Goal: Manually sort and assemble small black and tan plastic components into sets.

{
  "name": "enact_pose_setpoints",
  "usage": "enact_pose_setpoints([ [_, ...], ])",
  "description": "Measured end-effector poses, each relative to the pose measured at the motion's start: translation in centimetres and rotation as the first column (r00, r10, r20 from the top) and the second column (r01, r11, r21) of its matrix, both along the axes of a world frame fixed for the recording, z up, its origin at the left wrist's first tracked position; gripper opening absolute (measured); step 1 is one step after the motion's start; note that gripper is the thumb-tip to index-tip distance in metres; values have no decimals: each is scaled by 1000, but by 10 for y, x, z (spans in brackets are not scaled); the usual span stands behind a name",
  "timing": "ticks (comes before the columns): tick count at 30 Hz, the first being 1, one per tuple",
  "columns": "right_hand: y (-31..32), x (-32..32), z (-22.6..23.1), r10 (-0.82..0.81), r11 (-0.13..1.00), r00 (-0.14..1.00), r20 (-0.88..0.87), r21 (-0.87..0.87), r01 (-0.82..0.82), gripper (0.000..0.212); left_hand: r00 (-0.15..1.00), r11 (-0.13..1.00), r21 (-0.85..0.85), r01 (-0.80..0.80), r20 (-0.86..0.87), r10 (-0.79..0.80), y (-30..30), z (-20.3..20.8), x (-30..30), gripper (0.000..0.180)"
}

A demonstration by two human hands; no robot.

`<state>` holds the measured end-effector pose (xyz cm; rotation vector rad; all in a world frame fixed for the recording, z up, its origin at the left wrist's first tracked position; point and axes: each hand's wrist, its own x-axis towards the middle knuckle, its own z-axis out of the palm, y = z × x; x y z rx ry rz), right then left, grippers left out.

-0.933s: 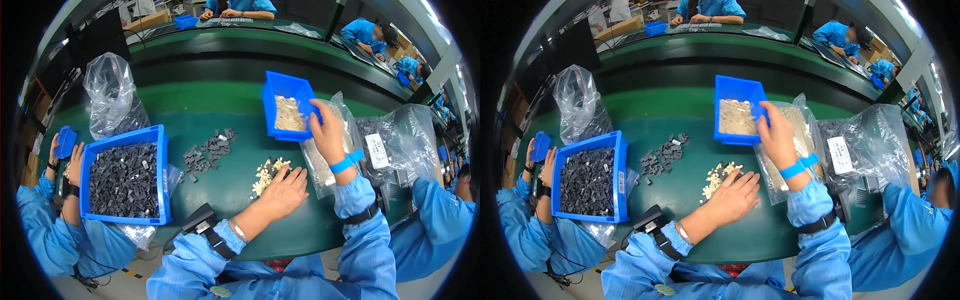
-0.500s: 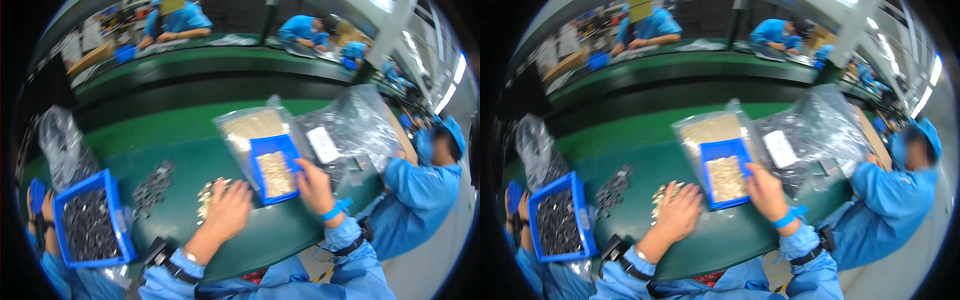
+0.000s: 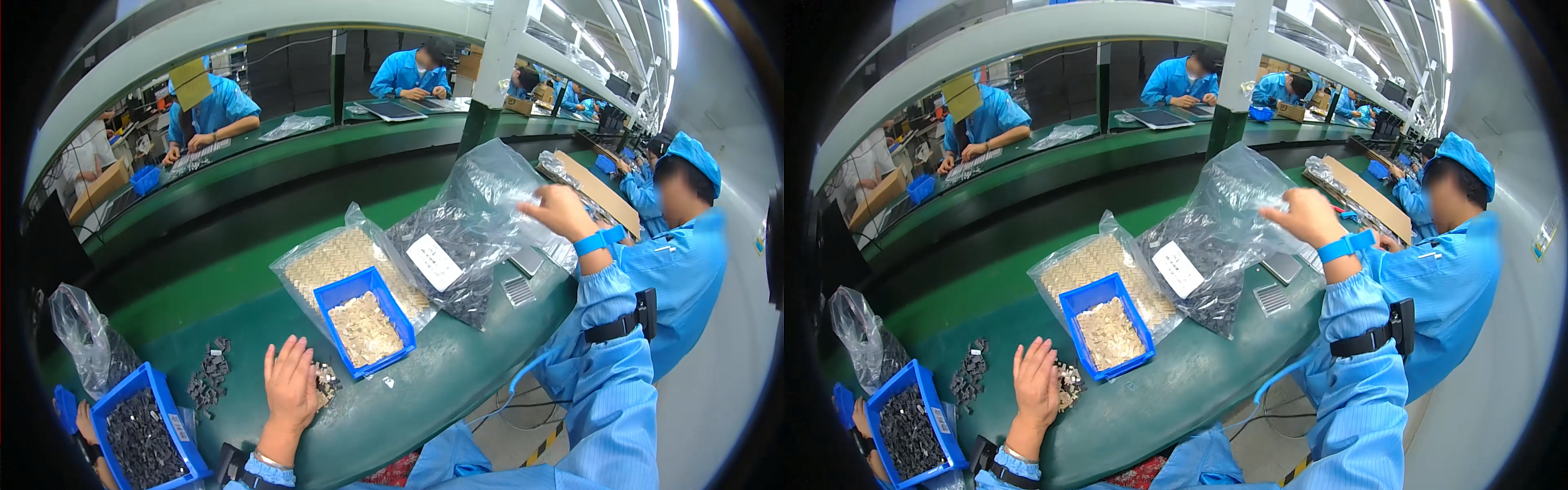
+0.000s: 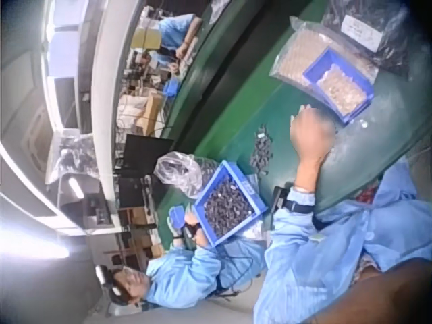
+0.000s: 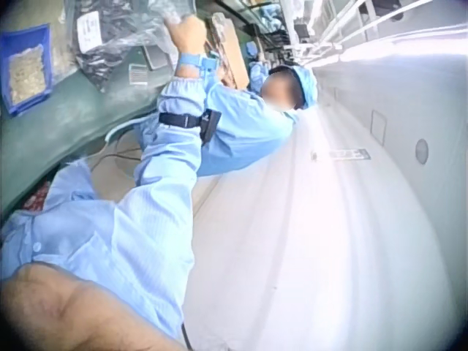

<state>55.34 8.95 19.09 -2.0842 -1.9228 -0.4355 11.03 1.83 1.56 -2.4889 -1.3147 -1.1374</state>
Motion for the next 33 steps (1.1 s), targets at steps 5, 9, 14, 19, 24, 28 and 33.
enact_pose_setpoints([
  [5, 17, 16, -20, 226, 974, 972, -68, 46, -224, 42, 983, 993, 58, -100, 160, 89, -3, 25, -4, 18],
  [9, 28, 25, -25, 253, 965, 953, -168, -30, -262, 32, 927, 989, 72, -128, 363, 93, -9, 73, -3, 18],
  [14, 5, -28, 2, 466, 876, 881, -83, 182, -447, 17, 724, 1000, 16, 9, 689, -18, -10, 129, 32, 19],
  [19, -4, -115, -25, 863, 487, 454, -222, 123, -865, 18, 625, 829, -115, 547, 715, -313, -11, 180, 119, 18],
  [24, 11, -73, -19, 487, 650, 370, -791, 44, -759, 20, 364, 432, -290, 854, 927, -97, 43, 159, 186, 21],
  [28, 36, -35, -45, 170, 924, 462, -871, -22, -382, 17, 207, 261, -227, 938, 973, 104, 66, 149, 212, 23],
  [33, 47, -57, -106, 724, 570, 509, -465, -12, -822, 27, 85, 104, -106, 989, 978, 189, 77, 155, 266, 35],
])
